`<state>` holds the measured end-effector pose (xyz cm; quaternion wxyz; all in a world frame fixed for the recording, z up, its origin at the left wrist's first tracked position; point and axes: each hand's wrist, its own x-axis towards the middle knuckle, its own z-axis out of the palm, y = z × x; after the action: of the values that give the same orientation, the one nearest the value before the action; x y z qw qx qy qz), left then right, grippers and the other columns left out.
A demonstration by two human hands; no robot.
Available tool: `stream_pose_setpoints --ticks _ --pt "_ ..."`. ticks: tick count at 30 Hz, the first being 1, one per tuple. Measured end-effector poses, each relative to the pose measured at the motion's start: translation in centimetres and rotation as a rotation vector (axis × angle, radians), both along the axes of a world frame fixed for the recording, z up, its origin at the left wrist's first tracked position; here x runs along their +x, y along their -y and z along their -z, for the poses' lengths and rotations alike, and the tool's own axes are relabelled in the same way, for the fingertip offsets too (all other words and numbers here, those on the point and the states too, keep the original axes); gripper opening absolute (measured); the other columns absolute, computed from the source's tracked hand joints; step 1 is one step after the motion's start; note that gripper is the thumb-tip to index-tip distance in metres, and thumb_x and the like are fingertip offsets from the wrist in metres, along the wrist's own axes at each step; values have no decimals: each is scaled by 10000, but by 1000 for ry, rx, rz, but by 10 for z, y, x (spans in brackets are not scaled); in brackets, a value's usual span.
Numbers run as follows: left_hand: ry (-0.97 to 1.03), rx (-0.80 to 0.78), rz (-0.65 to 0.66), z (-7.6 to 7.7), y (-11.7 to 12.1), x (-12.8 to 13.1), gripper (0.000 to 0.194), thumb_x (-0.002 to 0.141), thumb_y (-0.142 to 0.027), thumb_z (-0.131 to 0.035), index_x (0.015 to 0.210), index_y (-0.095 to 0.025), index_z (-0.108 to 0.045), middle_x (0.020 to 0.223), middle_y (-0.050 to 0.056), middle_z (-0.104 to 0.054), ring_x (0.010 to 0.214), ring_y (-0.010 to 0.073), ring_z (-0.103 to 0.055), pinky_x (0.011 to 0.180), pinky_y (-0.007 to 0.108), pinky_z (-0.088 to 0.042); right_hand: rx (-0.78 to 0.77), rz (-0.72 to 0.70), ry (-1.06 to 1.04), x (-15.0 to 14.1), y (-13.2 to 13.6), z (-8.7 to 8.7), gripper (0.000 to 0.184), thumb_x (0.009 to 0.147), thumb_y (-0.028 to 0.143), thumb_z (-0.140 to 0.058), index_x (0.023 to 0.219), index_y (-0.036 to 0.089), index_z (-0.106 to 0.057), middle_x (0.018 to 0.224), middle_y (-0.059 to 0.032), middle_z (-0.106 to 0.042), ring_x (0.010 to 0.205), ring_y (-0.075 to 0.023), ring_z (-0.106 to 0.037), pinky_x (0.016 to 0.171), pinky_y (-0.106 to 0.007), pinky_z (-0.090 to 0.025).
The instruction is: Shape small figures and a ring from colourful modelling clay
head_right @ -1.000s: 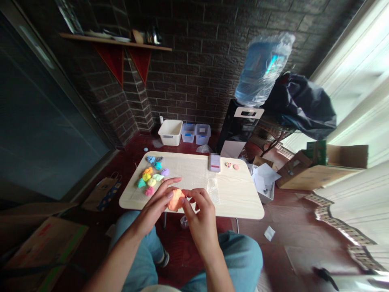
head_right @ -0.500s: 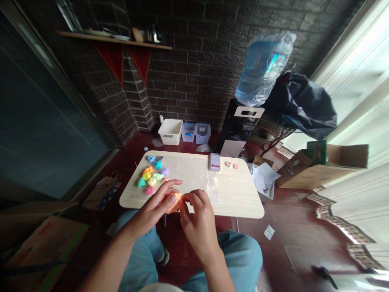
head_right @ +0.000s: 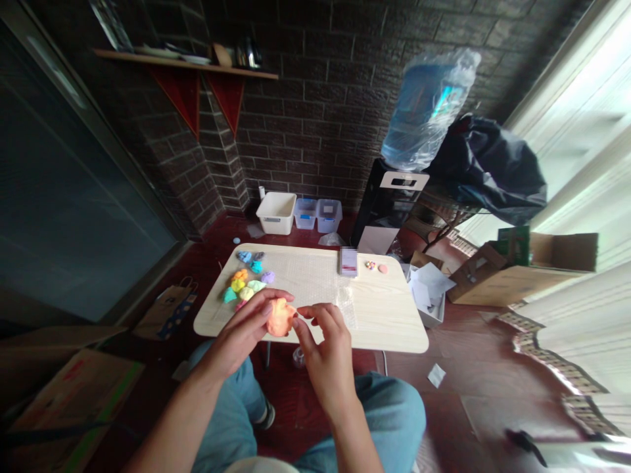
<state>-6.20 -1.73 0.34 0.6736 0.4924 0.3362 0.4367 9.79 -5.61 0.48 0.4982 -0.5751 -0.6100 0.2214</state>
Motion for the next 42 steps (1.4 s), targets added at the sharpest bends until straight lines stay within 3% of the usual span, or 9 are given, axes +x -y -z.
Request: stream_pose_setpoints --ticks 10,15,23,39,42 --pt "28 51 -5 -1 1 3 252 914 -365 -530 1094 -229 -643 1134 62 -580 1001 200 -542 860 285 -439 36 -25 -33 -1 0 -5 75 879 250 -628 861 222 -695 807 -20 -654 755 -172 -578 679 -299 -458" --pt "-96 144 -30 -5 4 7 222 886 -360 -587 1048 -217 -638 1040 38 -588 985 187 -554 855 257 -436 119 -41 58 -5 2 -5 58 881 181 -594 876 196 -650 836 -38 -628 800 -181 -577 707 -309 -462" --pt "-99 157 -27 -6 7 9 151 868 -326 -622 957 -203 -614 990 25 -588 953 180 -565 827 261 -455 187 -66 123 -9 5 -7 59 875 149 -581 880 204 -601 836 -28 -609 797 -173 -552 696 -296 -449" --pt "-59 168 -11 -4 6 9 112 888 -298 -592 950 -205 -591 920 -3 -564 863 132 -559 762 237 -473 82 -121 -145 -5 4 -7 94 887 229 -596 804 199 -628 780 -11 -621 734 -146 -536 666 -273 -406" --pt "-126 291 -56 -5 7 9 69 896 -251 -570 951 -210 -575 950 12 -553 908 148 -566 790 259 -489 -7 -136 -209 -2 4 -7 105 887 296 -610 857 209 -661 813 -17 -643 760 -154 -553 684 -282 -415"
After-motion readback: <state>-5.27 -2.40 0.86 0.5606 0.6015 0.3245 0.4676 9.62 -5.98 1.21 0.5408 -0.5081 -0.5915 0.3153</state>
